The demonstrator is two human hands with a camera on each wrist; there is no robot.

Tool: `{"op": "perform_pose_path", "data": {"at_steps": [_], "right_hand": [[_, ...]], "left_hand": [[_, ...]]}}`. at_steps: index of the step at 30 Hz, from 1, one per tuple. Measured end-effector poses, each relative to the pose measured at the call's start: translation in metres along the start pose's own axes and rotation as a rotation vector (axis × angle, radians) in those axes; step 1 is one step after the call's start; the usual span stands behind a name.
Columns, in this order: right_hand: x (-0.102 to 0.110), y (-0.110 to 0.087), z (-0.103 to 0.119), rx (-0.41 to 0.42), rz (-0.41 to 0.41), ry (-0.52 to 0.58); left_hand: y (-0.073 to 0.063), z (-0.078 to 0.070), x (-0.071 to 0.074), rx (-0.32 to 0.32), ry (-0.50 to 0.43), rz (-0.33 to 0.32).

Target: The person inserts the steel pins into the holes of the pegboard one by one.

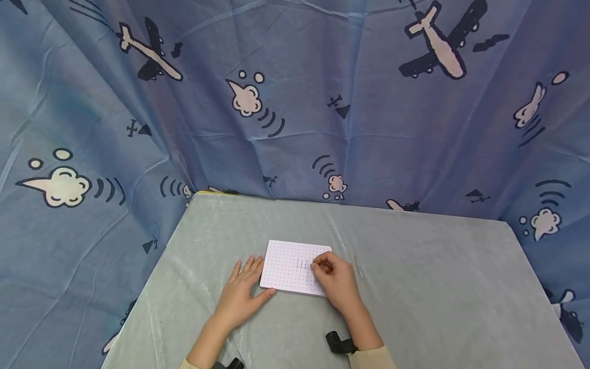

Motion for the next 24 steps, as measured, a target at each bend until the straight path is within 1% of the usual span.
{"op": "perform_pose_path", "data": {"at_steps": [8,13,19,24], "right_hand": [[-0.0012,0.0007,0.0011,-0.013,0.014,-0.074],[-0.0029,-0.0016,-0.0001,-0.018,0.012,-0.115],[-0.0080,-0.0037,0.0015,0.029,0.022,-0.192],[-0.0091,-0.0013,0.0045,0.068,0.004,-0.251]], "left_hand": [[0.0029,-0.0003,0.0005,-0.004,0.000,0.001],[0.0003,0.0002,-0.0019,-0.001,0.005,0.005],[-0.0039,-0.0003,-0.0018,0.001,-0.002,-0.006],[-0.0020,-0.0007,-0.0009,0.000,0.002,-0.008]]}}
Point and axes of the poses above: each hand's wrist, its own y-axis towards the middle knuckle, its own x-axis out of the back of the hand, z = x × y, the point moved 8 cm from there along y, towards the middle knuckle, and after that the axes turned 4 degrees about z, right-handed, at the moved point
